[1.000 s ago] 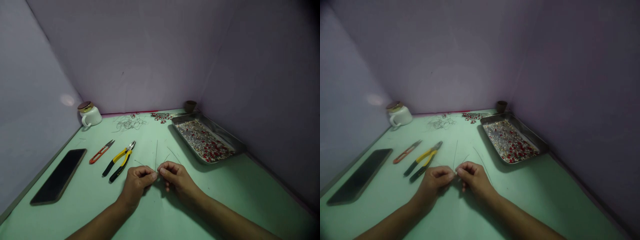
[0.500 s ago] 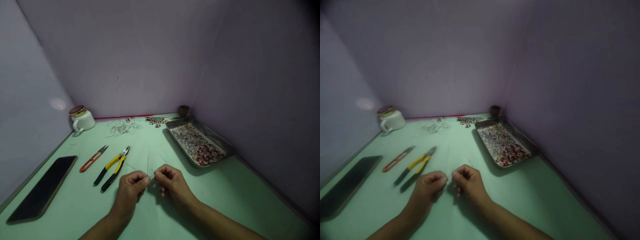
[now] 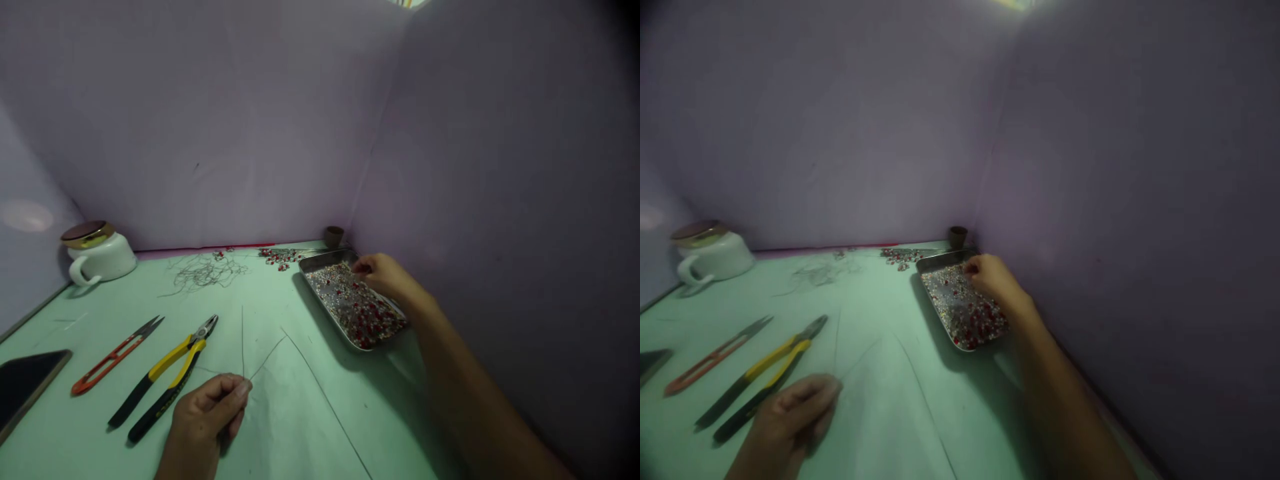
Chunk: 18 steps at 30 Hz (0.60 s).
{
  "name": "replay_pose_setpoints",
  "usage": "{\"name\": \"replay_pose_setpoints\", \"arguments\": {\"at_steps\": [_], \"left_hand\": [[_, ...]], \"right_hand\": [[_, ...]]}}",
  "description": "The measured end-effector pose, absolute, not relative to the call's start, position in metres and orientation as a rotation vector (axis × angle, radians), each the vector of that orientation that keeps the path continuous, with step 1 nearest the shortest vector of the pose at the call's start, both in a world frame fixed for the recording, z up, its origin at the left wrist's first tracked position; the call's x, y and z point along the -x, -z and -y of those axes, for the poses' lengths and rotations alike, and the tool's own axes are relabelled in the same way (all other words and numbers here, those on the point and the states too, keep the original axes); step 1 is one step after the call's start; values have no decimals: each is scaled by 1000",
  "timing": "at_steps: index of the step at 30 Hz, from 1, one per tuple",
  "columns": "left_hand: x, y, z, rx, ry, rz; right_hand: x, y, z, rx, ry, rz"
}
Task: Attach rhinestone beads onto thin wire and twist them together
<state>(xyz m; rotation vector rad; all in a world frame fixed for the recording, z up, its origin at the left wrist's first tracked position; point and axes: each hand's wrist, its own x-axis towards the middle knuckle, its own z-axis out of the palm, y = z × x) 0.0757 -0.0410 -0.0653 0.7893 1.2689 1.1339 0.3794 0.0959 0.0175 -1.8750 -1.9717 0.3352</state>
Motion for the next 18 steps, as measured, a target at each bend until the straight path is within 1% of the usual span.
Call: {"name": "replay_pose_setpoints", "arguments": {"at_steps": [5, 9, 14, 18], "left_hand": [[-76, 62, 40, -797, -1042, -1296], [-76, 61, 39, -830, -1016, -1308], [-74, 63, 42, -865, -1039, -1310], [-73, 64, 43, -884, -1010, -1308]], "right_hand": [[-403, 19, -103, 2067, -555, 2031], [-418, 25, -96, 2184, -719, 2048], [-421, 25, -91, 2223, -783, 2039], [-418, 28, -89, 2217, -756, 2021]]}}
